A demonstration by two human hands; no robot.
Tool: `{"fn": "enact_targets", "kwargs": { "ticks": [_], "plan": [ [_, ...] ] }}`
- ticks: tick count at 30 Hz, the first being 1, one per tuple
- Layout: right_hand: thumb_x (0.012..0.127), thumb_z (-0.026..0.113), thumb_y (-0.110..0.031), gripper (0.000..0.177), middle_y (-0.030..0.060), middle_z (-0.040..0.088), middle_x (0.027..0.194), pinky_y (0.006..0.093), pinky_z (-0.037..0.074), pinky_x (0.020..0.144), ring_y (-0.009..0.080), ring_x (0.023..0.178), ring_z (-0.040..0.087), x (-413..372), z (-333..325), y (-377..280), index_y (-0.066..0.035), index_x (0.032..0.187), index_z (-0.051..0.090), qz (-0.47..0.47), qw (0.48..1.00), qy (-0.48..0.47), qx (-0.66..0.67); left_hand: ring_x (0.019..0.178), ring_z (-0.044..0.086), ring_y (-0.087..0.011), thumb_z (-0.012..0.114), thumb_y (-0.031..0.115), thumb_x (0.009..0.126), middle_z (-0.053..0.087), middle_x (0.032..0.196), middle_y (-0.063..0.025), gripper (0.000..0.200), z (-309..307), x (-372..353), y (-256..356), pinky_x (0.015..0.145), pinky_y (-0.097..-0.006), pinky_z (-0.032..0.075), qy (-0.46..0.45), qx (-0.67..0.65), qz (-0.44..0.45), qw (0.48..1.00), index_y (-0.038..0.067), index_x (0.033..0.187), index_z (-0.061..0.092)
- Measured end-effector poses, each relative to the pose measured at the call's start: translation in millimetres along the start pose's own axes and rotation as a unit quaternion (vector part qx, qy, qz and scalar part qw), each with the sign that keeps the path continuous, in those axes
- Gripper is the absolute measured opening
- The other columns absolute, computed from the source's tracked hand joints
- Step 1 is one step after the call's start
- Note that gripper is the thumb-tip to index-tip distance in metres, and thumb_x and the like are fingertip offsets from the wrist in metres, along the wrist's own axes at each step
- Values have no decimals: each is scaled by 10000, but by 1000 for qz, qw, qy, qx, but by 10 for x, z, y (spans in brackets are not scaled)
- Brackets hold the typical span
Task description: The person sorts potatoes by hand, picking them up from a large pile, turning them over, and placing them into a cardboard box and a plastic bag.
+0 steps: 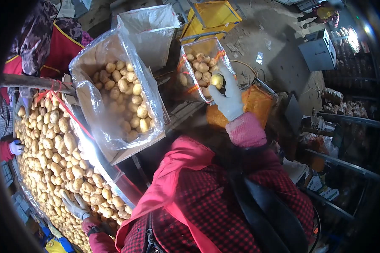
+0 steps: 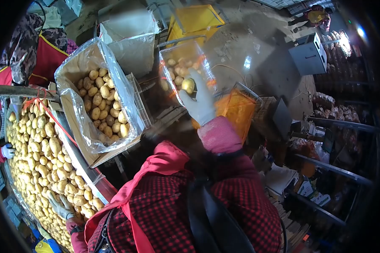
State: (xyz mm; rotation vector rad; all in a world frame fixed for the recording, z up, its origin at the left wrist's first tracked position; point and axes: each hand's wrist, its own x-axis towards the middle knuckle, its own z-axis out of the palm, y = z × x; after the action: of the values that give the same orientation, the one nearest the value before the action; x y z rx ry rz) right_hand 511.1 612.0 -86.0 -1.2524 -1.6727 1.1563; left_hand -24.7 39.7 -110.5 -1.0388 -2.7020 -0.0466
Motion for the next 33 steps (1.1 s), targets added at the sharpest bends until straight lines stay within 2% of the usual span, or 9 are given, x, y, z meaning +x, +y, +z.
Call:
{"fn": "enact_targets", "kwargs": {
  "ticks": [5, 8, 10, 13, 18, 20, 25, 28, 33],
  "plan": [
    [930, 750, -67, 658, 120, 628, 1372, 313, 558, 950, 213, 1169, 658, 18, 23, 66, -51, 1531, 482, -142, 978, 26, -153, 1446, 461, -445, 636, 340, 1010, 452, 1589, -269, 679, -42, 18, 31, 1186, -495, 386, -5, -12, 4, 1000, 132, 1619, 420],
    [961, 736, -122, 640, 100, 630, 1329, 374, 544, 1001, 213, 1213, 615, -64, 11, 147, -68, 1543, 477, -1, 1000, 4, -14, 1448, 438, -474, 636, 334, 1016, 433, 1593, -282, 650, -26, 14, 19, 1205, -531, 353, 6, -35, 8, 999, 117, 1600, 453],
    [981, 723, -176, 470, 92, 655, 1311, 409, 560, 996, 225, 1192, 637, -100, -33, 244, -101, 1423, 581, 352, 892, 45, 279, 1449, 456, -445, 650, 277, 1003, 450, 1589, -275, 673, 16, 5, -22, 1193, -497, 377, 8, 7, 14, 1000, 125, 1617, 419],
    [1005, 704, -250, 316, 70, 681, 1236, 425, 582, 968, 235, 1150, 657, -30, -60, 701, -122, 1285, 634, 421, 814, 33, 399, 1455, 448, -443, 652, 254, 1000, 454, 1590, -268, 670, 37, -18, -20, 1192, -502, 376, 9, 24, -6, 1000, 122, 1615, 421],
    [1027, 671, -281, 300, 110, 647, 1186, 452, 570, 1013, 277, 1160, 635, 1331, -152, 763, -91, 1257, 635, 207, 836, 96, 500, 1469, 424, -438, 679, 217, 989, 432, 1607, -255, 678, -32, 0, 102, 1203, -517, 352, -3, 10, -35, 999, 131, 1613, 428],
    [1014, 710, -320, 599, 135, 583, 1370, 460, 578, 1013, 358, 1119, 656, 1785, -258, 411, -15, 1474, 479, 171, 883, 159, 406, 1476, 414, -443, 670, 213, 988, 439, 1602, -260, 669, -87, 20, 190, 1213, -521, 342, 11, -19, -29, 999, 115, 1607, 436],
    [1105, 500, -359, 587, 183, 474, 1552, 427, 476, 1153, 368, 1372, 529, 1617, 161, 220, -77, 1601, 363, 53, 891, -251, 373, 1442, 454, -418, 662, 158, 944, 554, 1524, -206, 604, -338, 52, 521, 1235, -493, 332, 19, -55, -23, 998, 69, 1525, 525],
    [1084, 498, -267, 606, 180, 503, 1517, 329, 552, 980, 256, 1215, 613, 955, 1330, -589, -72, 1629, 321, 149, 915, -248, 281, 1376, 488, -478, 709, 286, 956, 508, 1522, -250, 644, -503, 71, 631, 1178, -527, 401, -16, -27, -137, 990, 172, 1553, 497],
    [1048, 525, -206, 599, 188, 591, 1408, 307, 586, 854, 253, 1085, 683, -131, 2726, -1404, 22, 1574, 350, 136, 769, -545, 305, 1339, 518, -426, 717, 437, 932, 478, 1549, -206, 651, -301, 41, 420, 1129, -534, 415, 34, 1, -114, 993, 214, 1517, 537]
  ]
}}
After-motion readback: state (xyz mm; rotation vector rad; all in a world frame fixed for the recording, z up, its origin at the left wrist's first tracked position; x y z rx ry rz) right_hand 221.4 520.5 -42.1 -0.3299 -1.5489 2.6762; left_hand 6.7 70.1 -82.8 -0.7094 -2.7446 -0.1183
